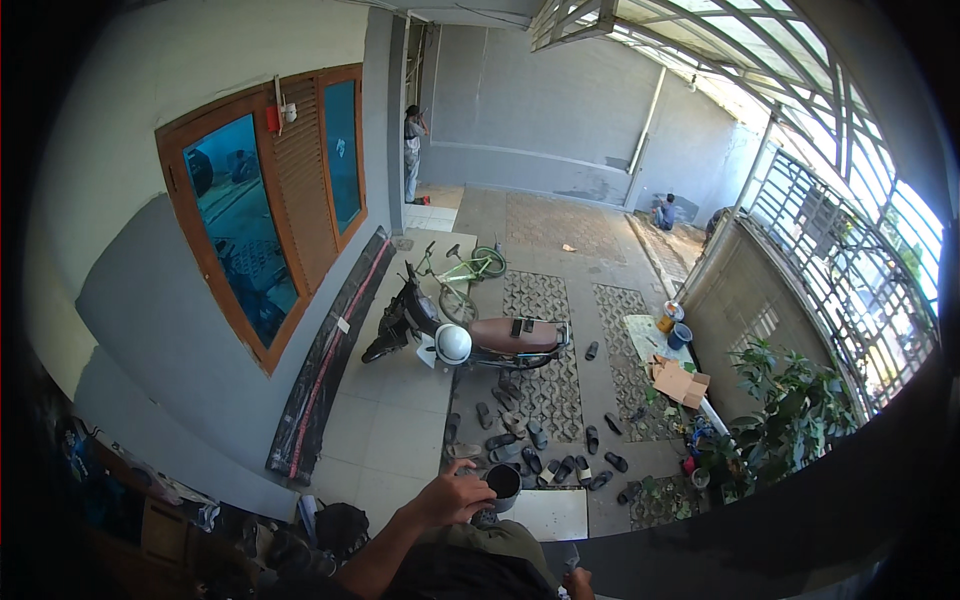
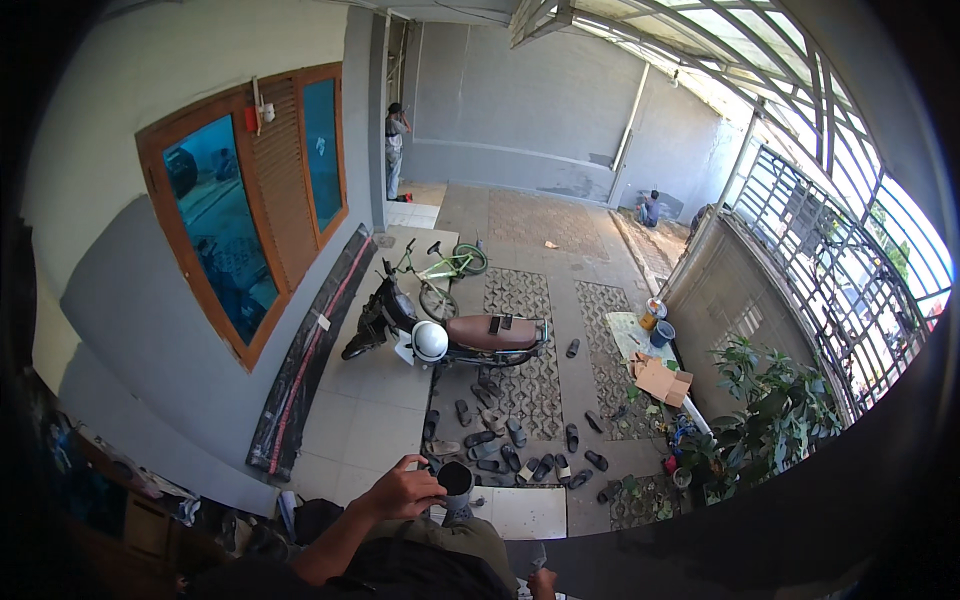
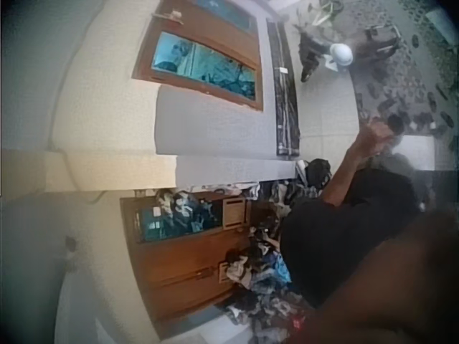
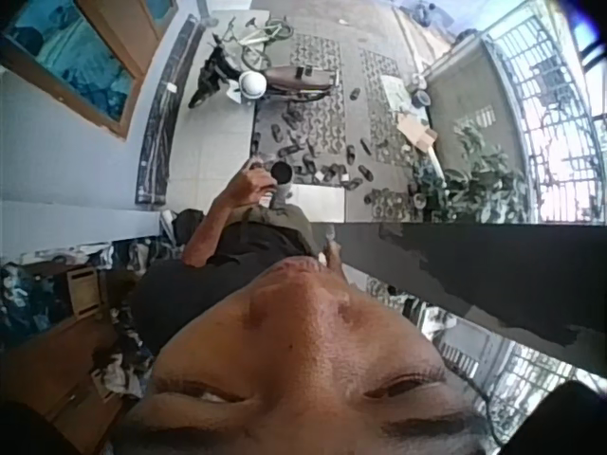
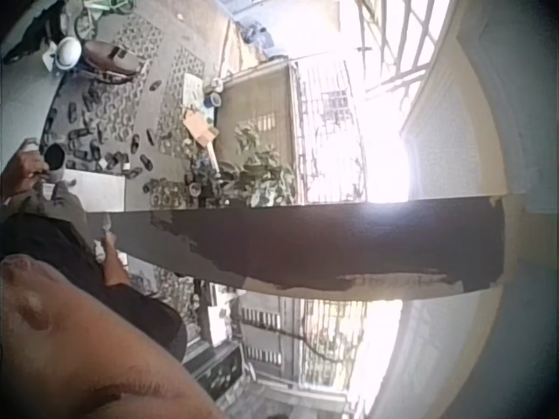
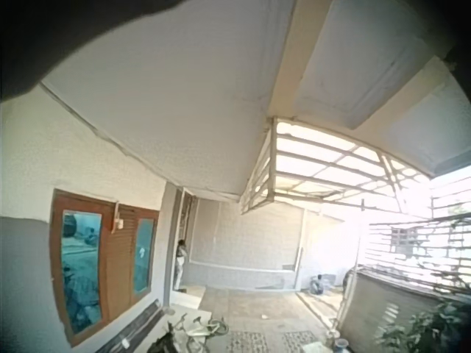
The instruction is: The person paints a concrete pillar with grey paint using a brush.
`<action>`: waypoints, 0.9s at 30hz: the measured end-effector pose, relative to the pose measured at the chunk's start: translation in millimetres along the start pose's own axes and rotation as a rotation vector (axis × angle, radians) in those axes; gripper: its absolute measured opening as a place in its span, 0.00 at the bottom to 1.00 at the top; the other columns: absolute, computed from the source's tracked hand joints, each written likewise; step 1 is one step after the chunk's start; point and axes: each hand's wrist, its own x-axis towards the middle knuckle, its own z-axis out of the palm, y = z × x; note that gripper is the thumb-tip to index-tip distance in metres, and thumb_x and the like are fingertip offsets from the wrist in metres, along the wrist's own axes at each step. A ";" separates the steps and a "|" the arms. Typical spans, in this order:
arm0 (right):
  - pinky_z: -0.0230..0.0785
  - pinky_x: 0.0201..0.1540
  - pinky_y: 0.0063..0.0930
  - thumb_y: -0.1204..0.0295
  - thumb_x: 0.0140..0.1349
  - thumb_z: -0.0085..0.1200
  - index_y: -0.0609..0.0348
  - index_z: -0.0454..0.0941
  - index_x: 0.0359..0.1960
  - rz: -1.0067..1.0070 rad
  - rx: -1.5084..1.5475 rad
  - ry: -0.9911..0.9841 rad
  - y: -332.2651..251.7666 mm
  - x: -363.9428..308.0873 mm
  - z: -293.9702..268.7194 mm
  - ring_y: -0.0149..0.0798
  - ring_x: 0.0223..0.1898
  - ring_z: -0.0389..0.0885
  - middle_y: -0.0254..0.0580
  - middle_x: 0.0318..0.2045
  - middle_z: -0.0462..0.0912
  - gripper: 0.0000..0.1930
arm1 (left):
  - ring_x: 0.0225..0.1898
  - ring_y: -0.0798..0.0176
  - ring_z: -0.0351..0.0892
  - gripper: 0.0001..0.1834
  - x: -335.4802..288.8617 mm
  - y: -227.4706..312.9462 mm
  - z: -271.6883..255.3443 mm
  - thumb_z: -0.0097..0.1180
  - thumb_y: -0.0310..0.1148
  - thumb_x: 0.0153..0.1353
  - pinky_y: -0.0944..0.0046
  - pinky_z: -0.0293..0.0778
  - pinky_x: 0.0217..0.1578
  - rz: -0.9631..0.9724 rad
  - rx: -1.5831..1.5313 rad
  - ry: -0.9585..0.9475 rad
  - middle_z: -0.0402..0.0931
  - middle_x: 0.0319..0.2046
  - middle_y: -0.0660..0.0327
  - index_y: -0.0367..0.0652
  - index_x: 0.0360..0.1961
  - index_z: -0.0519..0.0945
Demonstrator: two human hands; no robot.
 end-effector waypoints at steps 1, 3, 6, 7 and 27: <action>0.74 0.31 0.47 0.79 0.73 0.48 0.65 0.74 0.47 -0.010 -0.016 0.008 0.8 1.2 1.3 0.48 0.30 0.81 0.49 0.32 0.80 0.06 | 0.44 0.64 0.86 0.11 -0.9 0.6 -0.4 0.72 0.35 0.60 0.48 0.67 0.67 -0.011 -0.026 -0.011 0.85 0.36 0.67 0.50 0.44 0.87; 0.74 0.31 0.47 0.79 0.73 0.48 0.66 0.74 0.46 -0.041 -0.046 0.023 1.8 4.8 4.0 0.48 0.30 0.81 0.48 0.32 0.81 0.05 | 0.46 0.64 0.85 0.11 -3.7 0.5 -1.4 0.70 0.34 0.62 0.47 0.65 0.69 -0.023 -0.054 -0.027 0.85 0.38 0.67 0.50 0.46 0.86; 0.74 0.31 0.48 0.79 0.73 0.48 0.66 0.75 0.45 -0.102 -0.112 0.060 4.8 13.8 6.8 0.48 0.29 0.81 0.48 0.32 0.81 0.05 | 0.46 0.64 0.85 0.11 -9.0 -0.4 -2.6 0.71 0.35 0.62 0.47 0.66 0.68 -0.032 -0.033 -0.047 0.85 0.37 0.67 0.49 0.45 0.86; 0.74 0.31 0.48 0.79 0.72 0.48 0.66 0.75 0.45 -0.131 -0.145 0.075 6.5 17.8 7.8 0.48 0.29 0.80 0.48 0.32 0.81 0.05 | 0.44 0.64 0.86 0.12 -10.8 -0.5 -3.1 0.72 0.34 0.60 0.48 0.67 0.67 -0.034 -0.014 -0.024 0.86 0.37 0.67 0.49 0.44 0.87; 0.74 0.45 0.22 0.79 0.72 0.62 0.66 0.83 0.57 -1.275 -0.066 -0.181 -286.5 -313.9 -3.8 0.25 0.42 0.82 0.36 0.40 0.85 0.14 | 0.39 0.64 0.84 0.12 -9.6 -3.3 -17.3 0.75 0.33 0.58 0.50 0.69 0.65 -0.139 0.101 0.060 0.83 0.32 0.68 0.50 0.42 0.86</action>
